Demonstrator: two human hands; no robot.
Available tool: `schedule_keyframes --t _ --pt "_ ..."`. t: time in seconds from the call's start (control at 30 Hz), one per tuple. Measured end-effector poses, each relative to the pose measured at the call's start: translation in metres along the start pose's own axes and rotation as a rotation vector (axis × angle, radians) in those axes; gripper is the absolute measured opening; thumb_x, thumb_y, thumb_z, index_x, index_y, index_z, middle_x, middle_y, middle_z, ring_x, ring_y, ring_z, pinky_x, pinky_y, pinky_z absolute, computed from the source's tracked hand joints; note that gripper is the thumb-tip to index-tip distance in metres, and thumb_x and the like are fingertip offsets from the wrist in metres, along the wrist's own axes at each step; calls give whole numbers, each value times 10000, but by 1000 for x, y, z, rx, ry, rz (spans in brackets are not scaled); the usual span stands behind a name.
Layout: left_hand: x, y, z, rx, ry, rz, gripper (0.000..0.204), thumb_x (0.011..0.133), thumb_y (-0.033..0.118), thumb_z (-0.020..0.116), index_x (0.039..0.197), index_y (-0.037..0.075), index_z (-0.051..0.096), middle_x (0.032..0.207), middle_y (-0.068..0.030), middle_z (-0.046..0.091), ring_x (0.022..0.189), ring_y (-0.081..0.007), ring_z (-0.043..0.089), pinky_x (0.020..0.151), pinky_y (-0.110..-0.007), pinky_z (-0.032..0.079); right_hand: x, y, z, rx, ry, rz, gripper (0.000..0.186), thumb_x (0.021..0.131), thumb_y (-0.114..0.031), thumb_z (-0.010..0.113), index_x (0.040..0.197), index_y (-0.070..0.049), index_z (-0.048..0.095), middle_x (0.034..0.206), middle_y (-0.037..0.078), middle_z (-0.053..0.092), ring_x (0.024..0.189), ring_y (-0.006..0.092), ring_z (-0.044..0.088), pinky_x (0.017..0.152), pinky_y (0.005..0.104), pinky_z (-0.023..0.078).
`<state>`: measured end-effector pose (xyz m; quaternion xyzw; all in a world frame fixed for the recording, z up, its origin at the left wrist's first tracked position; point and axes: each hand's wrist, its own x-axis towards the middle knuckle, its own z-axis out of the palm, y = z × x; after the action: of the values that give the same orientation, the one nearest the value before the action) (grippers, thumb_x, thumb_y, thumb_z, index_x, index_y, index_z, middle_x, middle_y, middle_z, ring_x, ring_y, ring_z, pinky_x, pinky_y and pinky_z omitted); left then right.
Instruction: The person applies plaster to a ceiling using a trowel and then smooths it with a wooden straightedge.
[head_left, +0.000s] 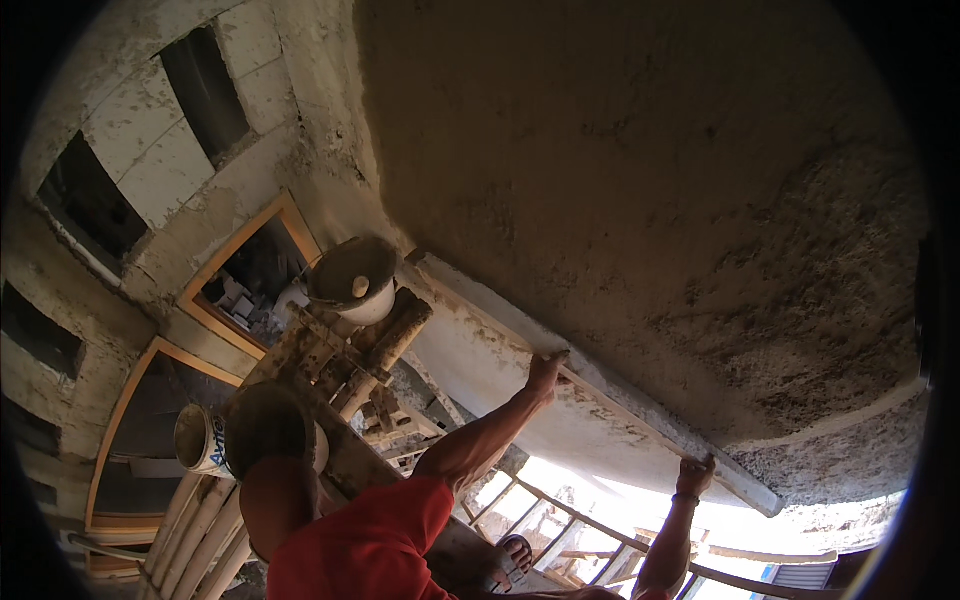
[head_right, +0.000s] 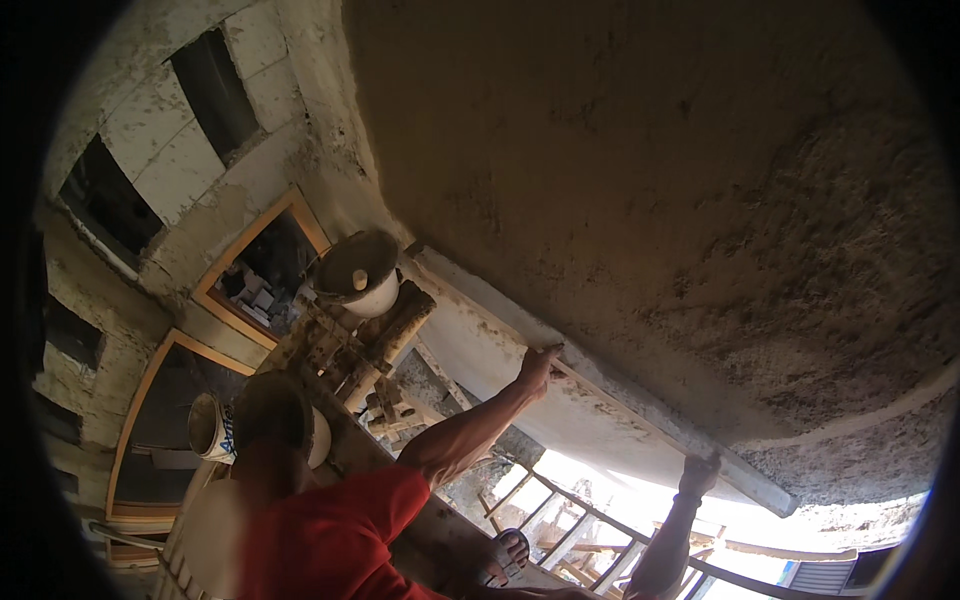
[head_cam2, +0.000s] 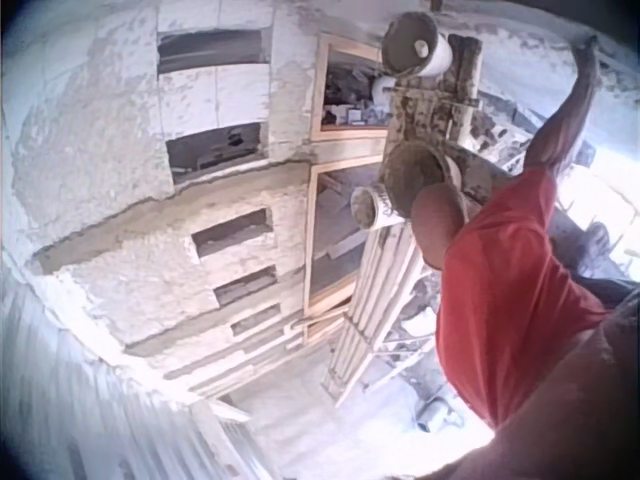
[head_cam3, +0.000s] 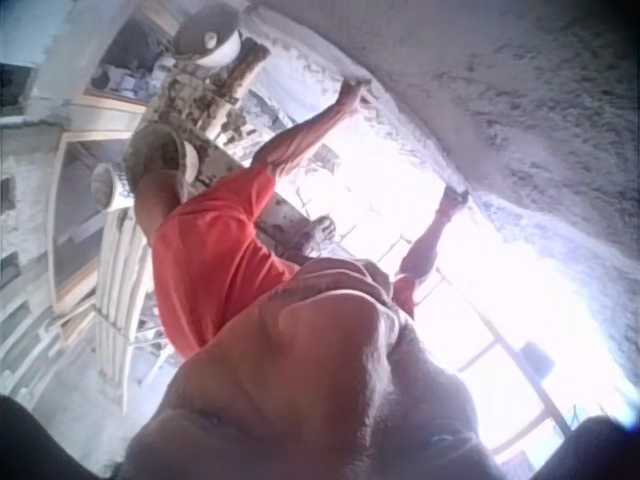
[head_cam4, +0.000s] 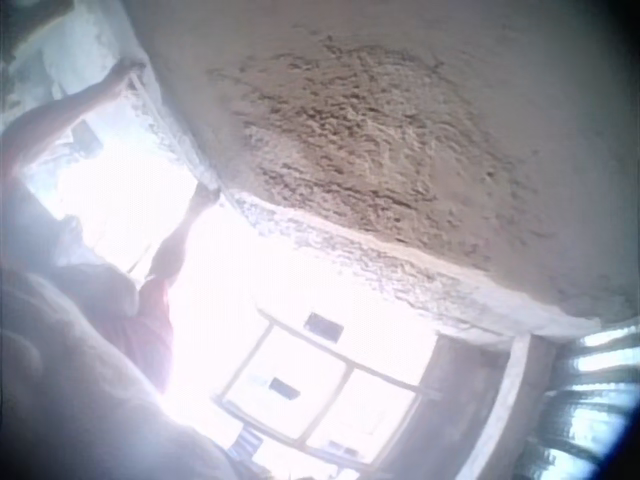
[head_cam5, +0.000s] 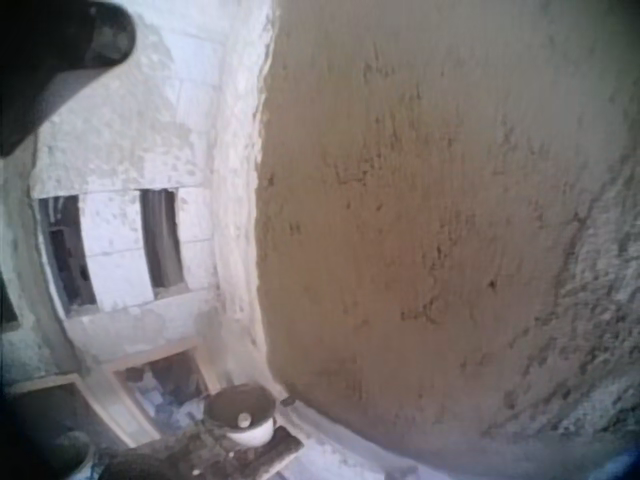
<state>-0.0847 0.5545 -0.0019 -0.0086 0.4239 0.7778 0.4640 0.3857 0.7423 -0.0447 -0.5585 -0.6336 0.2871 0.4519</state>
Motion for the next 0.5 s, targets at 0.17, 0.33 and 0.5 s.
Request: schedule_keyframes --t 0.17,0.33,0.5 --pt "-9 71 -5 77 32 154 302 854 174 637 1094 53 501 935 -99 580 799 -231 647 562 -395 608 -23 -30 42 -218 35 -132 621 758 96 650 1331 -10 437 1055 127 577 859 210 575 706 330 559" --pt "-21 189 7 76 -7 325 244 879 188 615 1082 80 532 881 -70 586 747 -219 651 565 -412 579 -51 -188 97 324 62 128 659 731 -25 751 1309 44 442 1177 165 574 1027 223 579 837 340 534" --pt "-19 288 -1 187 -4 286 264 916 266 577 1074 55 580 997 -104 634 790 -226 650 591 -376 532 -79 -293 132 698 -92 247 544 850 -73 666 1309 46 401 1144 157 556 1051 256 578 890 411 530"
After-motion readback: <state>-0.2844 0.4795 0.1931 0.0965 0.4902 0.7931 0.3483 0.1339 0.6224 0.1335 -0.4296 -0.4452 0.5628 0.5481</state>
